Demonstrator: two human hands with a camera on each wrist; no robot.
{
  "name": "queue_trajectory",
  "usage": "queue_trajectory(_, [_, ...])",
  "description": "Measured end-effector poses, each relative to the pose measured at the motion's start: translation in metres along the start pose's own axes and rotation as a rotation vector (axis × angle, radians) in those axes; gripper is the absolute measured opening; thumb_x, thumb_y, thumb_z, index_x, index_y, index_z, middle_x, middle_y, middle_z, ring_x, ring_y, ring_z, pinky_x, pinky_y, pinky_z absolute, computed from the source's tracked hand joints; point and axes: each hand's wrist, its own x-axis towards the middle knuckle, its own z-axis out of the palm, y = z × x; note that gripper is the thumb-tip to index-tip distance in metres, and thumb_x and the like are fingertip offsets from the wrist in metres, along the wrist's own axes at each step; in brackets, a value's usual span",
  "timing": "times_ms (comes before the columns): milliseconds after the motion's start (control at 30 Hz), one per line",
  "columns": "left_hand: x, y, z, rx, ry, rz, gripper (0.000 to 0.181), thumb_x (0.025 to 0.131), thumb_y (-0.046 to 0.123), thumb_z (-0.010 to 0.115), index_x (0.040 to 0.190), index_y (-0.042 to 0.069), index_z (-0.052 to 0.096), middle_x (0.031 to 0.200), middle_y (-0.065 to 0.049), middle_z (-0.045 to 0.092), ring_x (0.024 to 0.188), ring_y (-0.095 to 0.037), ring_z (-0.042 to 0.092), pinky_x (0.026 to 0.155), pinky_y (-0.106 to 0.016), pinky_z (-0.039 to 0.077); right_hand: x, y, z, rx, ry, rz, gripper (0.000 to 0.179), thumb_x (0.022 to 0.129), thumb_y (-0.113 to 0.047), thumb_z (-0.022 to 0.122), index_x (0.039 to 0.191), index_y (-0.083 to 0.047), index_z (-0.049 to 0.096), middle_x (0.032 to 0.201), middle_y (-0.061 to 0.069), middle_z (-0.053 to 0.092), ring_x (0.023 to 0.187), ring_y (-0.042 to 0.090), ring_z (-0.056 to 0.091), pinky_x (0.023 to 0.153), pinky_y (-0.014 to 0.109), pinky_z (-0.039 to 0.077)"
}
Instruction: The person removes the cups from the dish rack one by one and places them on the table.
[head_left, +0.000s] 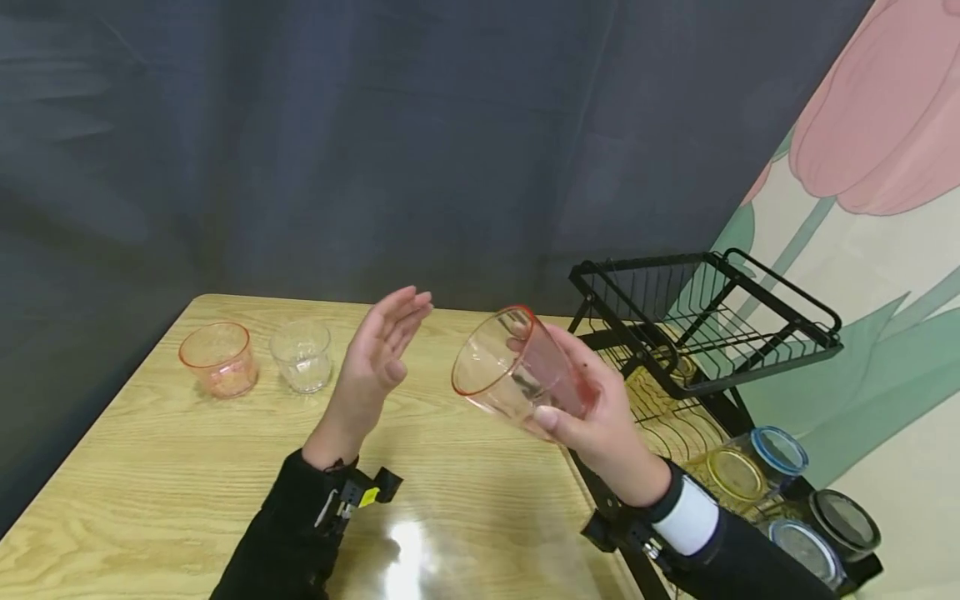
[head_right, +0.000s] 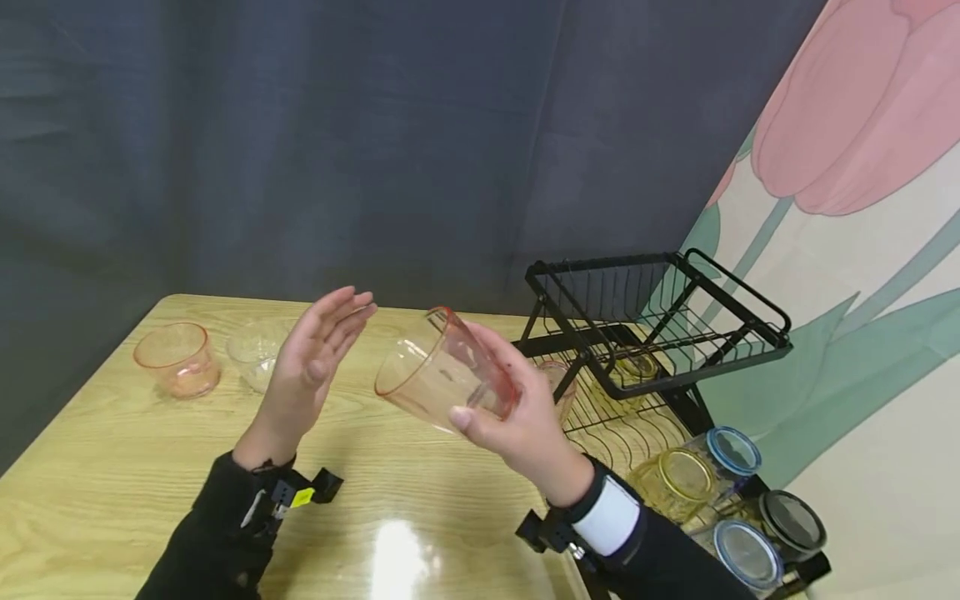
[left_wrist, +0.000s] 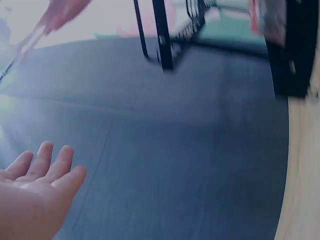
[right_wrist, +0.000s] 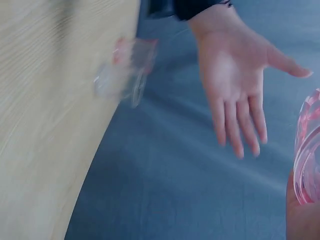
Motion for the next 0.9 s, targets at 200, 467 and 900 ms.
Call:
queue_trajectory(200, [0.006,-0.007,0.027,-0.224,-0.105,0.029,0.101,0.064,0.056,0.062,0.131,-0.007,0.021,0.131,-0.021,0.032,0.12,-0.035,0.028,0.099,-0.043,0.023,0.015,0.013,0.029,0.147,0.064,-0.039,0.066,0.075,-0.025,0.066,0.125,0.007,0.037,0.122,0.025,0.042,0.112,0.039,0.037,0.09,0.04,0.037])
queue_trajectory(467, [0.016,-0.002,0.044,-0.364,-0.152,0.136,0.097,0.061,0.055,0.066,0.129,-0.005,0.029,0.124,-0.014,0.042,0.112,-0.025,0.038,0.095,-0.038,0.031,0.023,0.026,0.056,0.338,0.117,-0.09,0.073,0.074,-0.023,0.067,0.127,0.011,0.031,0.128,0.023,0.037,0.118,0.039,0.029,0.097,0.044,0.024])
queue_trajectory(900, [0.017,0.008,0.041,-0.486,-0.11,0.142,0.078,0.064,0.042,0.073,0.12,-0.003,0.041,0.121,-0.017,0.046,0.104,-0.022,0.045,0.09,-0.032,0.038,0.03,0.029,0.068,0.255,0.076,-0.082,0.076,0.074,-0.036,0.066,0.12,0.014,0.031,0.123,0.023,0.038,0.115,0.035,0.035,0.091,0.038,0.036])
